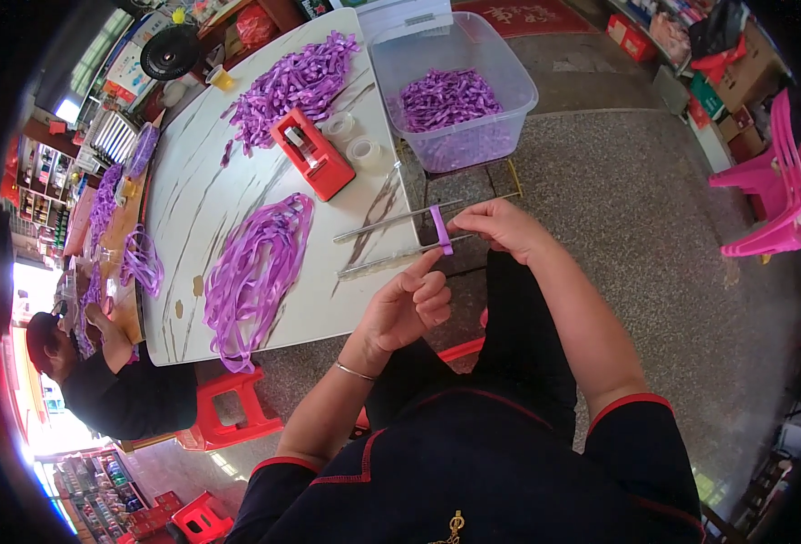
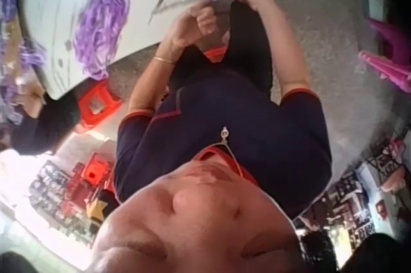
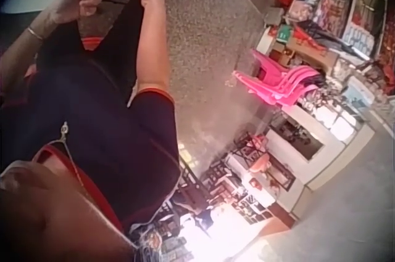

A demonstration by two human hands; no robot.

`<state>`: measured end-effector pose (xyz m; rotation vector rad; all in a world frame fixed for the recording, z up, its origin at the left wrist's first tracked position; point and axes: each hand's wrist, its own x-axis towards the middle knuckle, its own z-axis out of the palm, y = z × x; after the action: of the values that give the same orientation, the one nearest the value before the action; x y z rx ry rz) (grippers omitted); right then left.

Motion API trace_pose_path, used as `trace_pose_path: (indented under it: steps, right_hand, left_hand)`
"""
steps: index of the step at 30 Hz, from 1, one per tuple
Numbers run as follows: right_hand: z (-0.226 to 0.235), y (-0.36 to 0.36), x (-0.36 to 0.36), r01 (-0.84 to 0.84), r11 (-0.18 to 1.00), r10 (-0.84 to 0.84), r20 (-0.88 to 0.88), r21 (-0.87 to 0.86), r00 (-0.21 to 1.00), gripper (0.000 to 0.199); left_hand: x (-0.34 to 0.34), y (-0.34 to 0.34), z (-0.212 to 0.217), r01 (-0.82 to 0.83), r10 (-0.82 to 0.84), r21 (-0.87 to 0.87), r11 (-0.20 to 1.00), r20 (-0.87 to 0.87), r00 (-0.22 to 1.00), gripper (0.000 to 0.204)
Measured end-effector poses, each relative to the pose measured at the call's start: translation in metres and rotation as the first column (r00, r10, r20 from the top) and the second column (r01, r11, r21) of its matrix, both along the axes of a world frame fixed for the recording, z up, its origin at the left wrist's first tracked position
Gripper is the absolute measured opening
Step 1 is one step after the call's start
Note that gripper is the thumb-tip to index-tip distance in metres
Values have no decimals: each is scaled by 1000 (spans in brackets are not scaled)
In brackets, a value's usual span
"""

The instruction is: Packaging purple ribbons by looping them and securing the ends with tape.

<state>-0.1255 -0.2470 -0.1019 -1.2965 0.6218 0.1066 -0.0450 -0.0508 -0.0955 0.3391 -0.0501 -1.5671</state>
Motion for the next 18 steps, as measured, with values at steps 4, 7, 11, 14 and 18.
trace_pose_path:
  steps: [4,7,11,14,18]
  right_hand:
    - [-2,1,-1,7,1000,-8,25,16,1000,18]
    - [-3,0,-1,0,1000,0,35,-12,999,18]
    - [-8,7,4,60,996,-59,-15,71,998,17]
    - [-27,9,7,101,971,-97,-31,217,995,17]
    - [-63,16,17,-13,847,-50,105,532,993,18]
  left_hand:
    - [1,0,1,-1,1,6,1000,8,1000,43]
    - [1,0,3,2,-3,11,1000,24,1000,43]
    - [1,0,1,2,-2,8,1000,27,1000,46]
    - [1,0,2,8,-8,-1,1000,24,1000,48]
    - [2,0,3,20,-20,-1,1000,20,1000,49]
